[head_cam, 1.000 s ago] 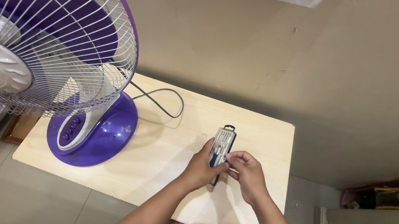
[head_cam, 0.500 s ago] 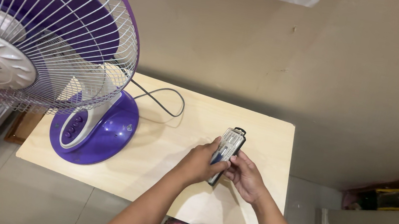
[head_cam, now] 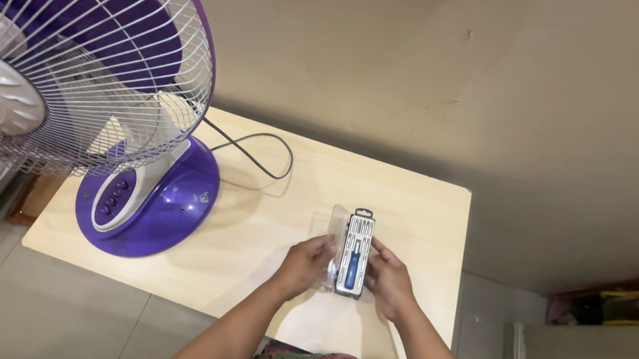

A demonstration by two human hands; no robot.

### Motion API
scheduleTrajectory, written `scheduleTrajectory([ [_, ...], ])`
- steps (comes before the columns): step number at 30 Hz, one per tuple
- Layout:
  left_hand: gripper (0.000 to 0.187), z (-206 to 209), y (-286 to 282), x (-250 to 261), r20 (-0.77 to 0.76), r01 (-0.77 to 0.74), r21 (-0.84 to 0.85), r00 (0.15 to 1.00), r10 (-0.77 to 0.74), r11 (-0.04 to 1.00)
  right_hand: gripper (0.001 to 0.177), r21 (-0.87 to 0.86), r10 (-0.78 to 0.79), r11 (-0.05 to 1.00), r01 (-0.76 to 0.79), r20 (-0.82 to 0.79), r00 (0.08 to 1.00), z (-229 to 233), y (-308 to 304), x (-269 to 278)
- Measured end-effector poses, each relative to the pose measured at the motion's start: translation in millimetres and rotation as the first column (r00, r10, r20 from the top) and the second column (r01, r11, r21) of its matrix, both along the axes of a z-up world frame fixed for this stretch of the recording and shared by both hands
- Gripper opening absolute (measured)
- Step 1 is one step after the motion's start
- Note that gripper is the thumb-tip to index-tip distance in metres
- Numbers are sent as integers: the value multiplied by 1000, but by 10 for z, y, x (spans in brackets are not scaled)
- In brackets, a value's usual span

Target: The person opens a screwdriver set, selects a screwdriver, and uses it to tighten a screw on the neck of a purple and white electric fan. The fan is repositioned on the table during the process.

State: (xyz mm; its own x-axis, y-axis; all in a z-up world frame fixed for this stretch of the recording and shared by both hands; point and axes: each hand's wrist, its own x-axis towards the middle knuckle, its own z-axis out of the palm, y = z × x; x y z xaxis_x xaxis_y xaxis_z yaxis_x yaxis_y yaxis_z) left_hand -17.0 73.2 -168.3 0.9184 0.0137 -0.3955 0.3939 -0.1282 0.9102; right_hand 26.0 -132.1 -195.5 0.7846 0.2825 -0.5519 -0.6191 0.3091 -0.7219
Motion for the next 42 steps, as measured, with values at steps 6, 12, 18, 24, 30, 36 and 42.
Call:
scheduleTrajectory([
  [6,43,-562,44,-72,-222,-219,-261,961,163,940,36,-365,-10,929,66,154,988,-351,111,-67],
  [12,50,-672,73,-62,-229,-268,-208,948,219,941,31,-675,199,736,38,270,942,-147,141,-58],
  [18,60,-493,166,-123,-13,-178,395,980,199,901,29,-807,580,567,164,532,617,187,99,-158],
  [24,88,47,7,-247,286,-81,633,949,-136,770,36,-940,726,340,39,288,625,426,182,-107],
  [30,93,251,-191,-338,157,147,720,917,-366,678,31,-968,758,225,107,243,606,348,284,-66],
  [36,89,166,-214,-359,140,168,796,884,-446,582,20,-971,747,217,100,231,624,84,368,128],
  [42,89,206,-275,-328,98,190,812,888,-450,551,18,-954,751,269,136,296,591,82,434,294],
])
